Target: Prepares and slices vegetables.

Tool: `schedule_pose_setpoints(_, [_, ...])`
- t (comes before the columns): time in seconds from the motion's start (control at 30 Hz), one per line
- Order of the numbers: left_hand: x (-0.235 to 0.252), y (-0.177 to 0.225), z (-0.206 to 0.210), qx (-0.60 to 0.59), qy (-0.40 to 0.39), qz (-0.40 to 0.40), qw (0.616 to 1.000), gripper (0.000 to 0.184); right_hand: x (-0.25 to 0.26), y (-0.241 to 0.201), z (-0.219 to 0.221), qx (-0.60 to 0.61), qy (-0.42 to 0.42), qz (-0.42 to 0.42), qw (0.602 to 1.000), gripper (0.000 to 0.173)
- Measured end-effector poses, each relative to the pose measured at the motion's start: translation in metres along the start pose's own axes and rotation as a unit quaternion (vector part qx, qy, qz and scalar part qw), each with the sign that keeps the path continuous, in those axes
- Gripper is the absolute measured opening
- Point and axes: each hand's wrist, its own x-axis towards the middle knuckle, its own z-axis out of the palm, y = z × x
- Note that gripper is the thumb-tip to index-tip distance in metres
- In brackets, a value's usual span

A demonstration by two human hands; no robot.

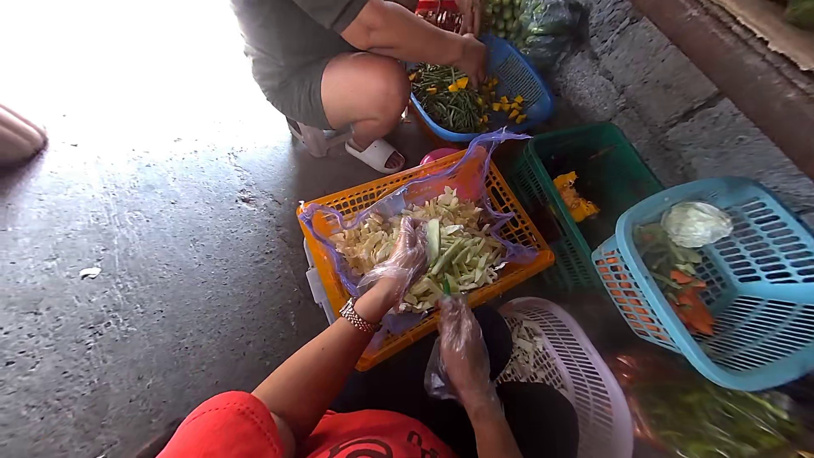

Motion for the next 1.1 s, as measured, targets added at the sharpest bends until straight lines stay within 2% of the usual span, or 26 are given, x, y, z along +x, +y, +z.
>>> schedule_pose_setpoints(0.1, [-0.002,0.005,0.003,0.001,-0.004,-0.004,1.0,0.031,-0.014,0.007,0.008,-0.034,0.041,-0.036,0.998,0.042])
schedule_pose_setpoints(0.57, [-0.006,0.008,0.009,-0.032,0.01,-0.018,0.999,0.029,-0.01,0.003,0.009,-0.103,0.063,-0.009,0.993,0.045])
schedule_pose_setpoints(0.8, [-0.007,0.013,0.007,-0.021,-0.004,-0.019,1.0,0.027,0.016,-0.004,0.002,-0.09,0.018,0.006,0.996,0.042])
schedule_pose_setpoints(0.87, [-0.011,0.012,0.007,0.015,-0.012,-0.021,1.0,0.033,0.026,-0.006,0.0,-0.075,-0.014,0.04,0.996,0.042])
schedule_pose_setpoints(0.97, [-0.018,0.011,0.009,0.003,-0.029,-0.008,1.0,0.043,0.048,-0.001,-0.009,-0.015,-0.103,0.113,0.988,0.044])
schedule_pose_setpoints(1.1, [-0.015,0.007,0.005,-0.042,-0.003,-0.008,0.999,0.038,0.049,0.001,-0.012,0.033,-0.11,0.133,0.985,0.044])
